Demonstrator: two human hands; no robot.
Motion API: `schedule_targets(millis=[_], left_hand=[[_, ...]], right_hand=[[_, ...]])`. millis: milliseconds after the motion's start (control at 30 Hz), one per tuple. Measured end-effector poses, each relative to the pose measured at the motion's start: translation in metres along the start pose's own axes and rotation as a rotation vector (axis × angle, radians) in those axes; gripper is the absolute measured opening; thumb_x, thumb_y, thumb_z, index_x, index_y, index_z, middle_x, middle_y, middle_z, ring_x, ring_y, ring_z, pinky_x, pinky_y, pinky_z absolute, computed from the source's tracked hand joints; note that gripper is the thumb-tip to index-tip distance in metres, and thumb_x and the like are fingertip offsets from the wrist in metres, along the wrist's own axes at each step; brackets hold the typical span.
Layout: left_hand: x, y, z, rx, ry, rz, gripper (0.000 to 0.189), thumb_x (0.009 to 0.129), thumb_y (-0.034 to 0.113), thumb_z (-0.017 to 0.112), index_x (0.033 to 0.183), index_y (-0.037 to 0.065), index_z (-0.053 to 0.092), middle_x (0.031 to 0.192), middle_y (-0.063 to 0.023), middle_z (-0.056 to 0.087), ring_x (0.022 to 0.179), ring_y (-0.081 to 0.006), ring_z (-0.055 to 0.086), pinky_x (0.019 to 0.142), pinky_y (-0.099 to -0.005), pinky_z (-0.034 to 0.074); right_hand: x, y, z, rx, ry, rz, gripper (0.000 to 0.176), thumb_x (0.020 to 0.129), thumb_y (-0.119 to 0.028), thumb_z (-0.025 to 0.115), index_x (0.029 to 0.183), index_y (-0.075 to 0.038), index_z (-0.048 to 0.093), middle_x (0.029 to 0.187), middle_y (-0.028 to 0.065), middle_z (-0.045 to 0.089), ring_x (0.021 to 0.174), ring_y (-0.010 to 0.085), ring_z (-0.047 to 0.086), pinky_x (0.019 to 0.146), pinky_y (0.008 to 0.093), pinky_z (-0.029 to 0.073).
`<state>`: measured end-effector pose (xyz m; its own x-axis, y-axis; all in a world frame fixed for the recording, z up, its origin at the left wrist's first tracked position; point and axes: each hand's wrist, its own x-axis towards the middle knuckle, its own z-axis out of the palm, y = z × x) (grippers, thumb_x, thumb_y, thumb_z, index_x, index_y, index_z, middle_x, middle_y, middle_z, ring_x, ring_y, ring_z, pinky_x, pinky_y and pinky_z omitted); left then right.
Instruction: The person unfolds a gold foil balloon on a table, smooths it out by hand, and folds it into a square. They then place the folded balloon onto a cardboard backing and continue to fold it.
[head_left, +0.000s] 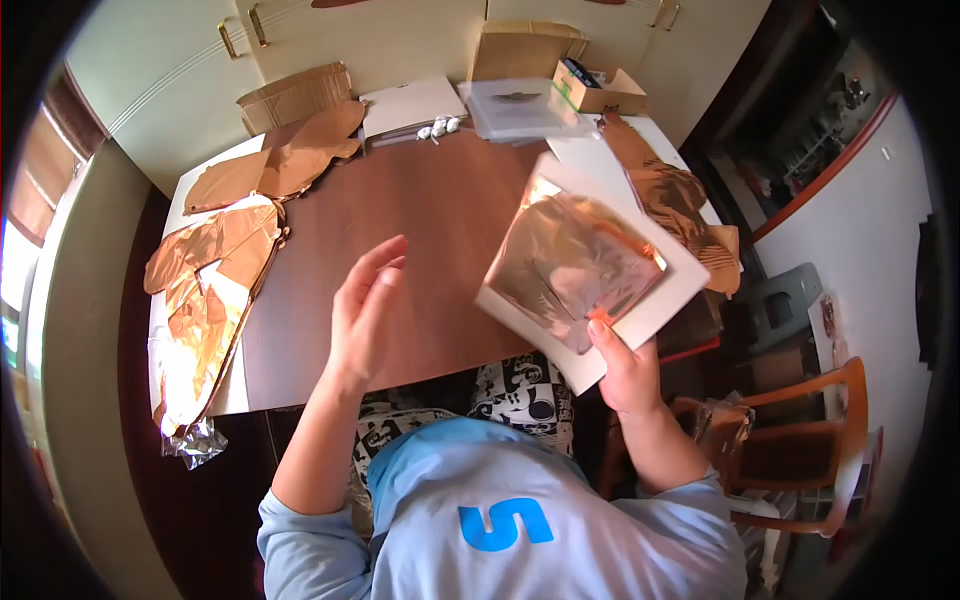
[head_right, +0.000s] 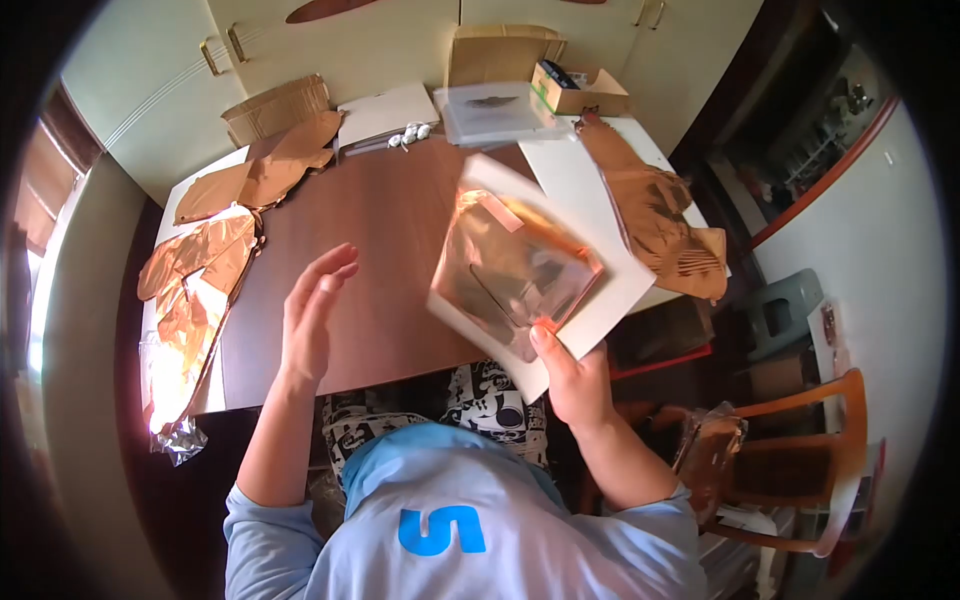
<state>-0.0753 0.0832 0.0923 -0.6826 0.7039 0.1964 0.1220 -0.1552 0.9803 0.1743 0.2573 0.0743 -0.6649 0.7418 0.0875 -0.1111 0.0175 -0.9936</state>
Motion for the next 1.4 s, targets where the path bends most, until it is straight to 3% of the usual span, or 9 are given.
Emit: schedule_targets(millis=[33, 167, 300, 533, 667, 733, 900, 1000, 1400], left_hand=[[-0.001, 0.003, 0.008, 0.038, 0.003, -0.028, 0.053, 0.099, 0.031, 0.059, 0.139, -0.002, 0.051, 0.135, -0.0152, 0.058, 0.129, -0.0255, 0.051, 0.112, -0.0420, 0.036], [-0.014, 0.001, 0.036, 0.787, 0.012, 0.280, 0.055, 0.091, 0.027, 0.067, 0.138, 0.003, 0.052, 0.142, -0.0216, 0.050, 0.133, -0.0391, 0.046, 0.113, -0.0465, 0.035], [-0.034, -0.025, 0.061, 1.049, -0.172, 0.267, 0.077, 0.092, 0.051, 0.058, 0.144, -0.003, 0.042, 0.150, -0.0272, 0.039, 0.141, -0.0442, 0.034, 0.116, -0.0546, 0.025], [-0.044, -0.050, 0.042, 1.181, -0.362, 0.304, 0.087, 0.090, 0.060, 0.057, 0.148, -0.001, 0.039, 0.154, -0.0249, 0.035, 0.146, -0.0414, 0.029, 0.118, -0.0545, 0.019], [-0.044, -0.051, 0.036, 1.184, -0.373, 0.324, 0.087, 0.089, 0.060, 0.057, 0.149, -0.001, 0.038, 0.155, -0.0239, 0.034, 0.146, -0.0406, 0.028, 0.119, -0.0539, 0.019], [-0.044, -0.051, 0.037, 1.202, -0.368, 0.325, 0.087, 0.090, 0.060, 0.057, 0.149, -0.001, 0.038, 0.155, -0.0240, 0.034, 0.146, -0.0406, 0.029, 0.119, -0.0539, 0.019], [-0.044, -0.050, 0.040, 1.219, -0.350, 0.328, 0.086, 0.091, 0.060, 0.054, 0.149, -0.001, 0.038, 0.155, -0.0242, 0.035, 0.145, -0.0413, 0.029, 0.119, -0.0539, 0.019], [-0.039, -0.053, 0.039, 1.210, -0.359, 0.363, 0.085, 0.092, 0.060, 0.053, 0.149, -0.001, 0.038, 0.155, -0.0244, 0.035, 0.145, -0.0418, 0.029, 0.118, -0.0539, 0.019], [0.023, -0.066, -0.006, 1.216, -0.514, 0.459, 0.079, 0.092, 0.054, 0.055, 0.151, 0.005, 0.035, 0.159, -0.0196, 0.030, 0.148, -0.0374, 0.025, 0.120, -0.0529, 0.018]], right_hand=[[0.004, -0.012, 0.022, 0.425, 0.036, 0.073, 0.038, 0.093, -0.006, 0.063, 0.129, 0.001, 0.055, 0.117, 0.0105, 0.063, 0.109, 0.0209, 0.062, 0.099, 0.0377, 0.048], [-0.010, 0.028, 0.055, 0.753, 0.145, 0.393, 0.045, 0.093, -0.008, 0.061, 0.137, -0.002, 0.050, 0.125, 0.0109, 0.061, 0.115, 0.0260, 0.060, 0.102, 0.0422, 0.047], [-0.035, 0.046, 0.079, 0.803, 0.113, 0.512, 0.044, 0.094, -0.008, 0.060, 0.137, -0.005, 0.050, 0.128, 0.0086, 0.059, 0.117, 0.0219, 0.058, 0.100, 0.0395, 0.047], [-0.039, 0.045, 0.043, 0.505, -0.120, 0.734, 0.039, 0.095, -0.025, 0.066, 0.124, -0.001, 0.060, 0.111, 0.0080, 0.066, 0.099, 0.0159, 0.064, 0.086, 0.0330, 0.052], [-0.028, 0.051, -0.011, -0.274, -0.139, 0.480, 0.038, 0.098, -0.036, 0.063, 0.086, 0.000, 0.066, 0.076, 0.0048, 0.069, 0.067, 0.0115, 0.065, 0.061, 0.0288, 0.052], [-0.026, 0.048, -0.018, -0.668, -0.081, 0.080, 0.036, 0.095, -0.033, 0.067, 0.078, -0.002, 0.059, 0.067, 0.0057, 0.063, 0.054, 0.0141, 0.061, 0.049, 0.0287, 0.046], [-0.021, 0.035, -0.012, -1.073, -0.119, -0.845, 0.045, 0.092, -0.041, 0.066, 0.121, -0.007, 0.059, 0.129, 0.0172, 0.055, 0.119, 0.0347, 0.052, 0.097, 0.0505, 0.043], [-0.020, 0.060, 0.001, -1.043, -0.312, -0.902, 0.071, 0.095, -0.056, 0.054, 0.147, -0.009, 0.042, 0.150, 0.0238, 0.039, 0.141, 0.0423, 0.035, 0.114, 0.0564, 0.028], [-0.001, 0.080, 0.076, -1.091, -0.254, -0.687, 0.078, 0.096, -0.060, 0.047, 0.153, -0.008, 0.034, 0.156, 0.0256, 0.029, 0.145, 0.0449, 0.026, 0.114, 0.0640, 0.019]])
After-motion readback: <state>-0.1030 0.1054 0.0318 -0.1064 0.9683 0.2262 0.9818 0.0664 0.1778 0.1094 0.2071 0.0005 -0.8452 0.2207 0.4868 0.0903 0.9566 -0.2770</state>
